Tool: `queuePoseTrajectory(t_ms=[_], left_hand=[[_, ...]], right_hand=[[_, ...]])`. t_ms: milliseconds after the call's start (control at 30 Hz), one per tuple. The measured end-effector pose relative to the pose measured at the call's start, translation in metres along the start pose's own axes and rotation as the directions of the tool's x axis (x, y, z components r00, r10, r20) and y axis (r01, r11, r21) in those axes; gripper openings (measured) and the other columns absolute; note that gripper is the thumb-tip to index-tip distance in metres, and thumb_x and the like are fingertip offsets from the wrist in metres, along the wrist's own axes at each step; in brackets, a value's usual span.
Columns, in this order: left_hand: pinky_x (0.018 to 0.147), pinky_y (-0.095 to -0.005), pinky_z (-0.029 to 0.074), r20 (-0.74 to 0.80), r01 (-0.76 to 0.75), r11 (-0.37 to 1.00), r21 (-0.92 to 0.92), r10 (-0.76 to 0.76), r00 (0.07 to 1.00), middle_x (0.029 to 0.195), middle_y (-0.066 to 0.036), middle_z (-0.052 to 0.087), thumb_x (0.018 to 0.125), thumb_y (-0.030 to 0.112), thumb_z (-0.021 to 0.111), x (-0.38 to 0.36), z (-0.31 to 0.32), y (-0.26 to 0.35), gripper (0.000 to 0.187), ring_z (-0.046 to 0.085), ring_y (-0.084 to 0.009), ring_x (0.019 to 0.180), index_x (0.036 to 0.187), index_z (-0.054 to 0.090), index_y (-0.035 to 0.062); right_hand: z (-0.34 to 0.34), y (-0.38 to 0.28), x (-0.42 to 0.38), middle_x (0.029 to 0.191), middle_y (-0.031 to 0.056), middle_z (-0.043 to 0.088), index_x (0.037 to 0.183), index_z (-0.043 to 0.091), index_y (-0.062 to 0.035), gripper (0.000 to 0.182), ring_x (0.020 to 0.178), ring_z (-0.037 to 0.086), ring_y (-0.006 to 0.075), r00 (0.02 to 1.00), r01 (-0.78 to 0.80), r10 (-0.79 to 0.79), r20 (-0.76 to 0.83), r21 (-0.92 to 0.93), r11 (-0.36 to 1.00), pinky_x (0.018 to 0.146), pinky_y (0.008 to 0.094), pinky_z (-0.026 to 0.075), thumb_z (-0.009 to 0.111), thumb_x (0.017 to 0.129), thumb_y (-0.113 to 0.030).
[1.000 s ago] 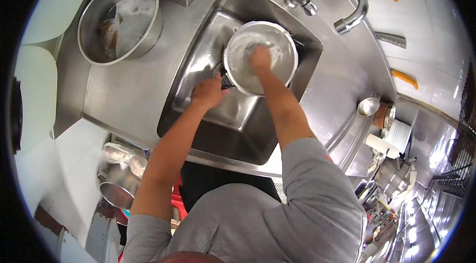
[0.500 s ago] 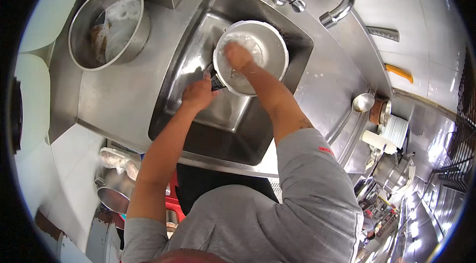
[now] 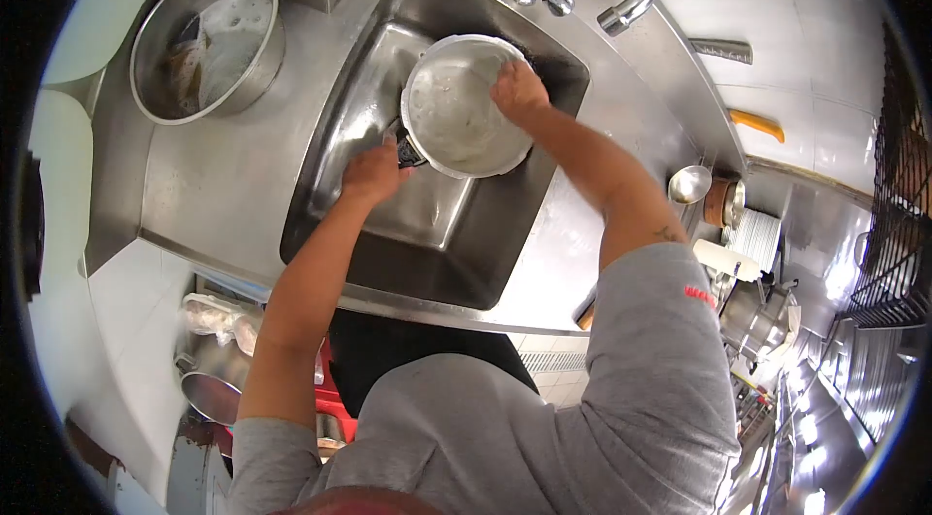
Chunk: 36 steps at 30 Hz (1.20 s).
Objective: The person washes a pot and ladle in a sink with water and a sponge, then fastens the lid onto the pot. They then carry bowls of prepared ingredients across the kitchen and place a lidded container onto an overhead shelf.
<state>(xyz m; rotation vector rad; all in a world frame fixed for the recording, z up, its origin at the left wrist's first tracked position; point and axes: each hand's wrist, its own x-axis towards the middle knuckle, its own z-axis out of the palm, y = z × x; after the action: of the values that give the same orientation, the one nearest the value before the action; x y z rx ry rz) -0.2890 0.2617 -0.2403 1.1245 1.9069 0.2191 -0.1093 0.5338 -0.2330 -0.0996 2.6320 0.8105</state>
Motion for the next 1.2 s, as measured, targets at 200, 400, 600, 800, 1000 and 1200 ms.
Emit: queuePoseTrajectory(t_ms=[200,400,600,800,1000,1200], left_hand=[[0.089,-0.0493,0.053,0.014,0.02,1.0,0.013,-0.02,1.0,0.111,-0.02,0.07,0.09,0.039,0.07,-0.003,-0.001,0.002,0.054,0.067,-0.0379,0.106,0.124,0.049,0.0018],[0.089,-0.0492,0.053,0.008,0.019,1.0,0.011,-0.02,1.0,0.111,-0.02,0.07,0.09,0.039,0.069,-0.004,-0.003,0.004,0.056,0.067,-0.0374,0.107,0.126,0.048,0.0014],[0.09,-0.0489,0.053,0.017,0.01,0.999,0.036,-0.01,1.0,0.113,-0.019,0.07,0.091,0.04,0.069,0.002,-0.003,0.0,0.05,0.067,-0.0373,0.107,0.122,0.054,0.0033],[0.088,-0.0494,0.054,-0.018,-0.022,0.999,0.028,0.023,1.0,0.111,-0.019,0.07,0.09,0.04,0.069,0.002,0.001,-0.003,0.049,0.067,-0.0378,0.106,0.119,0.055,0.0038],[0.087,-0.0503,0.054,0.003,-0.016,0.999,0.042,0.016,1.0,0.109,-0.02,0.07,0.09,0.039,0.069,0.004,-0.001,-0.003,0.051,0.068,-0.0387,0.104,0.121,0.052,0.0025],[0.089,-0.0502,0.053,-0.019,0.005,1.0,0.004,-0.005,1.0,0.11,-0.021,0.07,0.09,0.038,0.07,-0.001,-0.001,0.002,0.053,0.067,-0.0393,0.105,0.123,0.051,0.0022]], right_hand=[[-0.023,-0.004,0.003,0.112,0.0123,0.072,0.101,0.075,-0.0111,0.024,0.113,0.065,0.0276,0.857,-0.239,0.09,0.507,0.237,0.942,0.092,0.0447,0.052,0.056,0.091,-0.022],[-0.021,-0.03,-0.016,0.101,0.009,0.074,0.097,0.075,-0.0133,0.02,0.105,0.067,0.0245,0.824,-0.092,-0.093,0.559,0.294,0.951,0.092,0.0397,0.047,0.058,0.088,-0.02],[-0.025,-0.023,-0.005,0.104,0.0061,0.074,0.099,0.075,-0.016,0.019,0.111,0.065,0.0225,0.843,-0.129,-0.051,0.535,0.294,0.947,0.099,0.0405,0.044,0.06,0.088,-0.02],[-0.033,-0.025,-0.01,0.103,0.0038,0.074,0.096,0.075,-0.0167,0.019,0.102,0.069,0.0211,0.81,-0.052,-0.127,0.572,0.286,0.957,0.095,0.0407,0.044,0.058,0.09,-0.023],[-0.035,0.044,0.02,0.094,0.004,0.075,0.089,0.076,-0.0193,0.017,0.098,0.069,0.0247,0.985,0.145,-0.152,0.076,0.094,0.985,0.092,0.0382,0.045,0.06,0.086,-0.024],[-0.024,-0.016,-0.013,0.101,0.0006,0.068,0.085,0.076,-0.0185,0.021,0.109,0.057,0.0188,0.847,-0.061,-0.024,0.531,0.142,0.988,0.09,0.0366,0.042,0.056,0.089,-0.025]])
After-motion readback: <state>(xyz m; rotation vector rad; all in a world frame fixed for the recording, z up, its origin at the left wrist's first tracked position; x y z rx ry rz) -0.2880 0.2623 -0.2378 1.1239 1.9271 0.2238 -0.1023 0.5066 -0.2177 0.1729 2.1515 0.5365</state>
